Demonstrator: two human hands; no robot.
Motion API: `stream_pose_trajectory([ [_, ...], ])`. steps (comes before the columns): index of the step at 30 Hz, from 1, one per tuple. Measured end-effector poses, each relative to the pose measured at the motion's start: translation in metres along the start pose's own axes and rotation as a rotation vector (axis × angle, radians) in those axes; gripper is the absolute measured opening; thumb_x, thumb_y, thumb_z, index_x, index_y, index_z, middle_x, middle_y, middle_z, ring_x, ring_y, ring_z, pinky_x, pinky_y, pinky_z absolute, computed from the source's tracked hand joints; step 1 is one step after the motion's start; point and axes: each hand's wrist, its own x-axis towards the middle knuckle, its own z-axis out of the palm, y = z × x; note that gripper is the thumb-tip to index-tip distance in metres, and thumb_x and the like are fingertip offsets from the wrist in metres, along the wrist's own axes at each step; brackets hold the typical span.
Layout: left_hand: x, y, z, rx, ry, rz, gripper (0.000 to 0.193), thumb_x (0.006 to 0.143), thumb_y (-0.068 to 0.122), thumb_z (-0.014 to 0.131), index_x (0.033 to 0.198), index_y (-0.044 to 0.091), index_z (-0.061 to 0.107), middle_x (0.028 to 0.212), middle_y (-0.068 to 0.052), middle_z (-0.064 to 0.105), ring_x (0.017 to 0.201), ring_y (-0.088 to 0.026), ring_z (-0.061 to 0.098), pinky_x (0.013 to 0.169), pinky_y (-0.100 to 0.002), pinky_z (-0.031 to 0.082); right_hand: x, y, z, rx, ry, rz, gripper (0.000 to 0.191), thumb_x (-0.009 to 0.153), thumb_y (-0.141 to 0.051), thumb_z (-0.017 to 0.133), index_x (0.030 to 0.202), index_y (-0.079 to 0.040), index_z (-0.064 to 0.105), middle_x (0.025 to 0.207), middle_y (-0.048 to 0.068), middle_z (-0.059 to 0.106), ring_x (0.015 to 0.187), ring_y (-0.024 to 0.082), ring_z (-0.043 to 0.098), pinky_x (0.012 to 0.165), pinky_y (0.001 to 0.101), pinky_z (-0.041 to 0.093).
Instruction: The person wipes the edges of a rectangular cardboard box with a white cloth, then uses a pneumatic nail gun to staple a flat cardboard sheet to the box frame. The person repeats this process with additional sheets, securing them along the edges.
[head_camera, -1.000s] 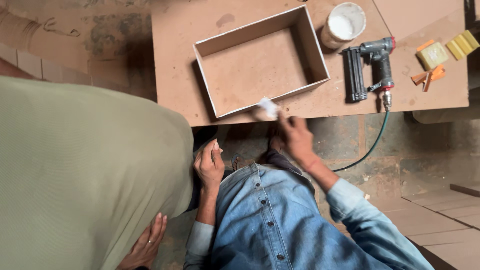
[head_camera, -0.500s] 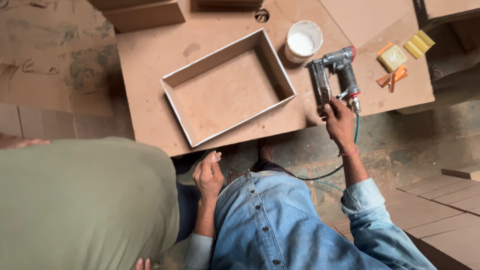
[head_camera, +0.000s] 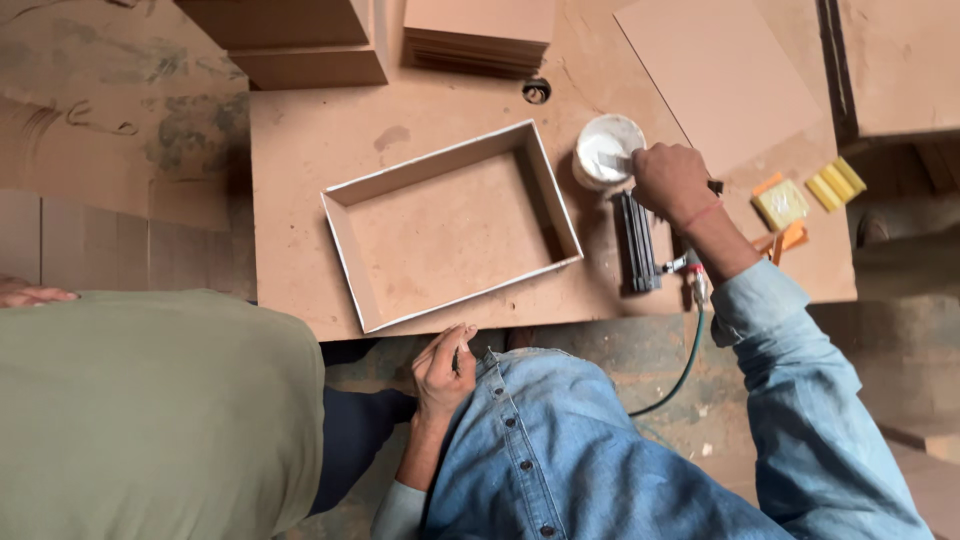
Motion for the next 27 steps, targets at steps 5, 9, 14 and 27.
stream_pose_trajectory([
  [5,0.01,0.001,0.002,0.043,0.076,-0.017,0.022,0.08,-0.008,0.06,0.1,-0.007,0.069,0.092,-0.017,0.077,0.09,-0.035,0.078,0.085,-0.04,0.063,0.05,-0.005,-0.011,-0.026,0.032,-0.114,0.023,0.086,-0.03,0.07,0.096,-0.011,0.076,0.087,0.015,0.073,0.081,0.034,0.073,0.068,0.0465,0.057],
  [9,0.01,0.001,0.0,0.132,0.134,-0.071,0.022,0.078,-0.008,0.058,0.095,-0.007,0.072,0.087,-0.017,0.077,0.087,-0.034,0.078,0.081,-0.039,0.063,0.076,0.048,-0.029,0.225,0.311,0.022,0.036,0.092,-0.026,0.073,0.125,-0.012,0.074,0.1,0.013,0.074,0.091,0.035,0.07,0.072,0.048,0.054],
  [14,0.016,-0.004,0.006,0.15,0.133,-0.106,0.025,0.078,-0.007,0.053,0.094,-0.007,0.072,0.086,-0.015,0.076,0.087,-0.033,0.077,0.083,-0.041,0.063,0.076,0.163,-0.022,0.371,0.176,0.468,0.05,0.097,-0.042,0.076,0.129,-0.004,0.07,0.116,0.024,0.072,0.107,0.038,0.069,0.09,0.0487,0.055],
  [27,0.065,-0.01,0.049,0.183,-0.007,0.057,0.051,0.078,-0.003,0.051,0.127,-0.007,0.066,0.088,-0.021,0.073,0.079,-0.035,0.074,0.077,-0.043,0.061,0.057,0.199,0.016,0.248,-0.334,0.685,0.148,0.045,-0.069,0.097,0.154,0.005,0.031,0.152,0.041,0.033,0.141,0.056,0.033,0.112,0.0613,0.034],
])
